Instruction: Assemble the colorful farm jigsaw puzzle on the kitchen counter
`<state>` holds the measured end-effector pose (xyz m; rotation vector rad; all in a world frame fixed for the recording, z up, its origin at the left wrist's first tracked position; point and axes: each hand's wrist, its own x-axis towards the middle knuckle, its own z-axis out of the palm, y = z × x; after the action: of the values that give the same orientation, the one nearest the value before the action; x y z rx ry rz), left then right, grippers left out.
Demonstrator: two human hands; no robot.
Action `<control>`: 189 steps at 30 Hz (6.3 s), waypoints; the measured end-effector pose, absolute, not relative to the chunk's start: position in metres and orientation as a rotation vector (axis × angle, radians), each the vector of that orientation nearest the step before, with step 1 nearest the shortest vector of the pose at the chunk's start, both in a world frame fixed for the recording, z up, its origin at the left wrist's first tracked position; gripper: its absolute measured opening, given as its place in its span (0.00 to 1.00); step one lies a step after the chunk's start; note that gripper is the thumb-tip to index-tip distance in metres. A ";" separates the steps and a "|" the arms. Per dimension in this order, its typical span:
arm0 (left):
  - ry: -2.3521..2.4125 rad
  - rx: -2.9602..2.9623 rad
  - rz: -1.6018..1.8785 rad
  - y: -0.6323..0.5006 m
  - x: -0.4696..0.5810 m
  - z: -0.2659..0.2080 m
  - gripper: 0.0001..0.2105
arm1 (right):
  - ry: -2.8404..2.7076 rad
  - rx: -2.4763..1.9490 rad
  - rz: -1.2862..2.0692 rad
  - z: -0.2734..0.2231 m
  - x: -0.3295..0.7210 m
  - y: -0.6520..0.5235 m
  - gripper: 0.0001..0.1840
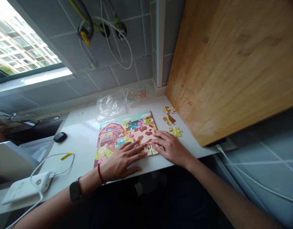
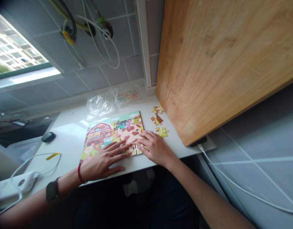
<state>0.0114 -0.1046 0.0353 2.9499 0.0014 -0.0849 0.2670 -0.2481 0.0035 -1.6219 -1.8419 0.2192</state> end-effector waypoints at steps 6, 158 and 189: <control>0.022 2.960 -0.134 -0.111 0.022 0.052 0.28 | -1.839 -1.595 0.209 -0.005 0.268 -0.249 0.12; 0.831 2.296 0.719 -0.160 0.012 0.041 0.27 | -1.658 -1.147 0.634 0.008 0.245 -0.267 0.29; 0.667 2.751 0.445 -0.135 -0.025 0.021 0.22 | -1.695 -1.241 0.719 0.008 0.230 -0.268 0.14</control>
<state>-0.0248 -0.1345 0.0215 2.7508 0.6666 0.4450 0.2303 -0.2678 0.0079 -1.2411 -1.6945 0.7195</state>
